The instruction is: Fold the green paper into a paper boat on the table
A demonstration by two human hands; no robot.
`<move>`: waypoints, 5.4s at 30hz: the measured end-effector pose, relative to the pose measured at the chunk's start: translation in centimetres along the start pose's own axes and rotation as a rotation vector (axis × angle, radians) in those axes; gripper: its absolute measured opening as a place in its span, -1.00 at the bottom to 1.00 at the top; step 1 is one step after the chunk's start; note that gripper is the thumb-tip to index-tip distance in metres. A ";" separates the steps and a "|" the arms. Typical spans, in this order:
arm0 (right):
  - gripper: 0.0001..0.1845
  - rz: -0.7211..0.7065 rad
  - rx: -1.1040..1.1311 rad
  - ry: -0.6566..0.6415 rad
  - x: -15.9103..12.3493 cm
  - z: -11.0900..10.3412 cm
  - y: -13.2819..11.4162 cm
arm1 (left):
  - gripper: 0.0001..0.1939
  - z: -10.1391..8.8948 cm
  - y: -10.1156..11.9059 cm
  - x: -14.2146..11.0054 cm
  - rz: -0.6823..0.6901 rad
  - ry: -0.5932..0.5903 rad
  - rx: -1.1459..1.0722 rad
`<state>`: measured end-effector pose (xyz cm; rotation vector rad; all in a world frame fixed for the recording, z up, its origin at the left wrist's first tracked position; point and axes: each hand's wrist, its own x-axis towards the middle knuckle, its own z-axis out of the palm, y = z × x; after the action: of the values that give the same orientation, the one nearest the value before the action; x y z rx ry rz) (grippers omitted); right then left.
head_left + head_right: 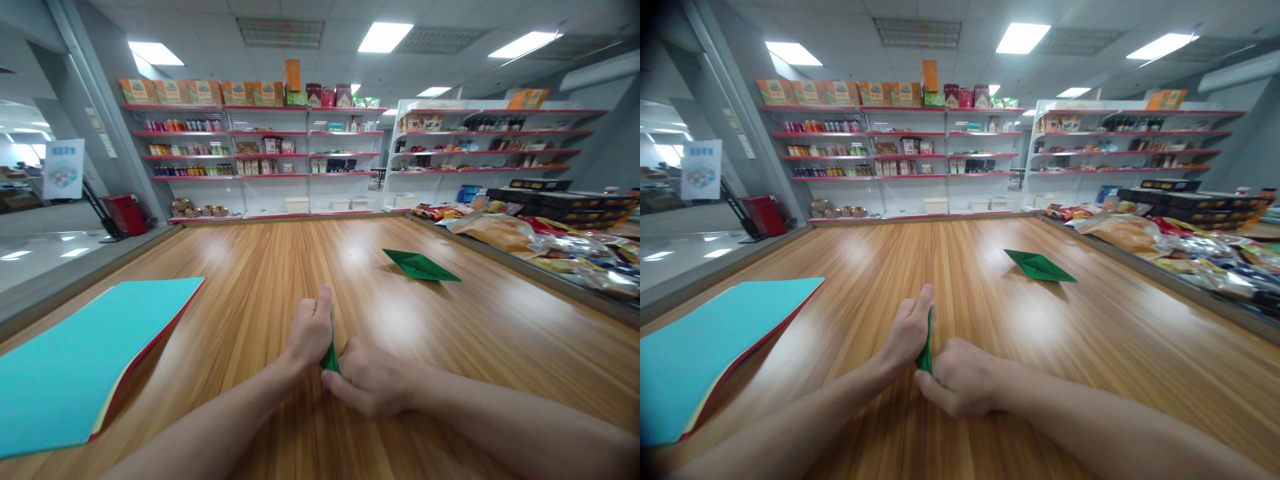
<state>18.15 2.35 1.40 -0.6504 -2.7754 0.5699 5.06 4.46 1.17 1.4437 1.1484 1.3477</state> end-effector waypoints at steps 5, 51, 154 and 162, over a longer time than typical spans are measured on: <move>-0.39 0.244 0.731 0.185 0.4 -0.2 2.7 | -0.48 -1.6 -0.9 1.4 -0.126 -0.019 -0.223; -0.26 0.322 0.824 0.336 0.4 0.3 4.8 | -0.63 -2.9 -1.9 1.3 -0.122 -0.258 -0.557; -0.50 0.061 0.367 0.650 0.4 0.0 3.6 | -0.71 -2.6 -1.0 1.9 -0.296 -0.005 -0.456; -0.80 0.002 0.009 0.785 0.6 -0.6 4.4 | -0.74 -3.3 -0.3 2.0 -0.591 -0.245 -0.451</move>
<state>19.43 6.45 0.18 -0.6865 -2.0330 0.2431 1.80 6.44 1.57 0.8236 0.9297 0.9025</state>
